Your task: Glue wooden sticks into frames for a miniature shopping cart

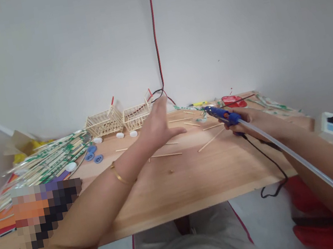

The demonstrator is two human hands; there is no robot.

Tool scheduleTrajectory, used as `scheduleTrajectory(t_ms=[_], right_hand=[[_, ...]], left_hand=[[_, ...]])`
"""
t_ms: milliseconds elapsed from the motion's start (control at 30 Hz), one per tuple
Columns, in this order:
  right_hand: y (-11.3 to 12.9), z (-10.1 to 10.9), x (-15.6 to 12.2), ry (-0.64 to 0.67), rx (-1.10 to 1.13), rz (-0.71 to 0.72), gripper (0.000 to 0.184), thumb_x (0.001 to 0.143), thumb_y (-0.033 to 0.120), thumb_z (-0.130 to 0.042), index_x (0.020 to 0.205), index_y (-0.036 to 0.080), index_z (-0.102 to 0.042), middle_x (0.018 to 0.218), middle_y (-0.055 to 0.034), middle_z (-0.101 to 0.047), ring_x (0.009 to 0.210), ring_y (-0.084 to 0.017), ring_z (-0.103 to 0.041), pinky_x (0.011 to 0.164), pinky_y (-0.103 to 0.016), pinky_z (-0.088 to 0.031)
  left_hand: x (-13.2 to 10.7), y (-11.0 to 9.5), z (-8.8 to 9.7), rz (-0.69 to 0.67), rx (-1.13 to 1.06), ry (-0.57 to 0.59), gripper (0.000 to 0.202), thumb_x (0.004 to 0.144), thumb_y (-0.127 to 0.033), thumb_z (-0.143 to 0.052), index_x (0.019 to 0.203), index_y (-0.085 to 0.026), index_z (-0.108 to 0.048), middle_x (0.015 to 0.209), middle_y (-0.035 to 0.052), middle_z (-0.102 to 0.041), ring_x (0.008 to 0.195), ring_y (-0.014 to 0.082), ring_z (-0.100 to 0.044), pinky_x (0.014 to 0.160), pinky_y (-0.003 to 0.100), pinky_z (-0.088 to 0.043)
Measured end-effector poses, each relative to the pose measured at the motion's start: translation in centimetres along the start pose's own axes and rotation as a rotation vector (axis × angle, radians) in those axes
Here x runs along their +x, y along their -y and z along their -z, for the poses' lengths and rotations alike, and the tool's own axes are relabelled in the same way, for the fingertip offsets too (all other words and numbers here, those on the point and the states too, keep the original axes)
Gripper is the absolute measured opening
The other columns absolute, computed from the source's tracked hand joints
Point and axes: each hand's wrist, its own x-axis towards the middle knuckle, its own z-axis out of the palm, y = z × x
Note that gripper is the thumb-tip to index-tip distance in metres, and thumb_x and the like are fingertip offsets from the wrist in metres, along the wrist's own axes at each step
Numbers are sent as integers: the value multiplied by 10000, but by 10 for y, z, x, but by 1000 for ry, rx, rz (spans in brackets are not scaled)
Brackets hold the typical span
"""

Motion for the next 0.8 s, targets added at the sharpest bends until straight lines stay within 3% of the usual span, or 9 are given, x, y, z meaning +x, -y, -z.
scheduleTrajectory(t_ms=[67, 200, 300, 367, 433, 533, 633, 733, 800], right_hand=[[3, -4, 2, 31, 129, -45, 264, 707, 253, -586, 965, 205, -557, 842, -53, -609, 735, -182, -576, 598, -272, -463], [3, -3, -2, 24, 327, -43, 323, 675, 290, -631, 982, 217, -569, 878, -54, -595, 743, -181, -556, 579, -275, -454], [5, 8, -10, -70, 569, -46, 317, 647, 301, -650, 942, 228, -560, 883, -38, -554, 675, -143, -503, 558, -271, -423], [9, 18, -15, -157, 723, -36, 222, 688, 301, -632, 880, 230, -547, 854, -17, -506, 595, -96, -422, 533, -259, -387], [15, 25, -20, -207, 805, -20, 139, 740, 295, -611, 828, 225, -530, 826, 0, -463, 541, -66, -335, 497, -245, -337], [25, 25, -25, -197, 797, -7, 163, 760, 322, -615, 843, 222, -517, 823, 3, -448, 523, -57, -294, 468, -239, -300], [34, 15, -28, -133, 755, -1, 262, 751, 441, -613, 822, 214, -502, 874, -18, -479, 583, -83, -390, 499, -246, -364], [37, 1, -25, -58, 734, -22, 335, 739, 532, -596, 783, 216, -492, 906, -34, -524, 719, -142, -510, 563, -268, -435], [37, -9, -18, -8, 731, -44, 364, 750, 571, -567, 765, 214, -498, 845, -36, -547, 711, -150, -533, 544, -260, -436]], left_hand=[[24, -14, -18, -28, -9, 70, 861, 689, -434, -704, 1377, -134, -282, 1437, 201, -313, 1327, 298, -295, 1035, 391, -325], [56, -20, -48, 95, 109, 335, 312, 871, -261, -457, 1066, -65, -603, 1080, 222, -620, 1078, 293, -563, 908, 398, -419], [71, -14, -64, 122, 120, 393, 302, 868, -213, -429, 856, -32, -670, 895, 248, -662, 947, 306, -624, 837, 406, -447], [81, -10, -74, 117, 111, 411, 267, 839, -180, -468, 921, -16, -663, 944, 260, -657, 970, 306, -617, 849, 403, -443], [94, -11, -83, 77, 80, 425, 375, 790, -169, -553, 1140, -38, -583, 1131, 241, -608, 1063, 277, -579, 901, 362, -426], [111, -19, -94, -44, 7, 460, 934, 639, -208, -735, 1427, -149, -237, 1438, 193, -345, 1225, 240, -460, 976, 301, -378], [111, -27, -89, -139, -14, 418, 992, 650, -204, -728, 1450, -195, -142, 1451, 183, -325, 1234, 257, -446, 985, 335, -363], [89, -24, -66, -71, 2, 270, 537, 810, -224, -550, 1330, -192, -420, 1204, 126, -602, 1048, 238, -576, 885, 341, -420], [65, -12, -42, -51, -17, 270, 258, 831, -213, -488, 1028, -178, -652, 958, 75, -697, 891, 206, -621, 803, 309, -440]])
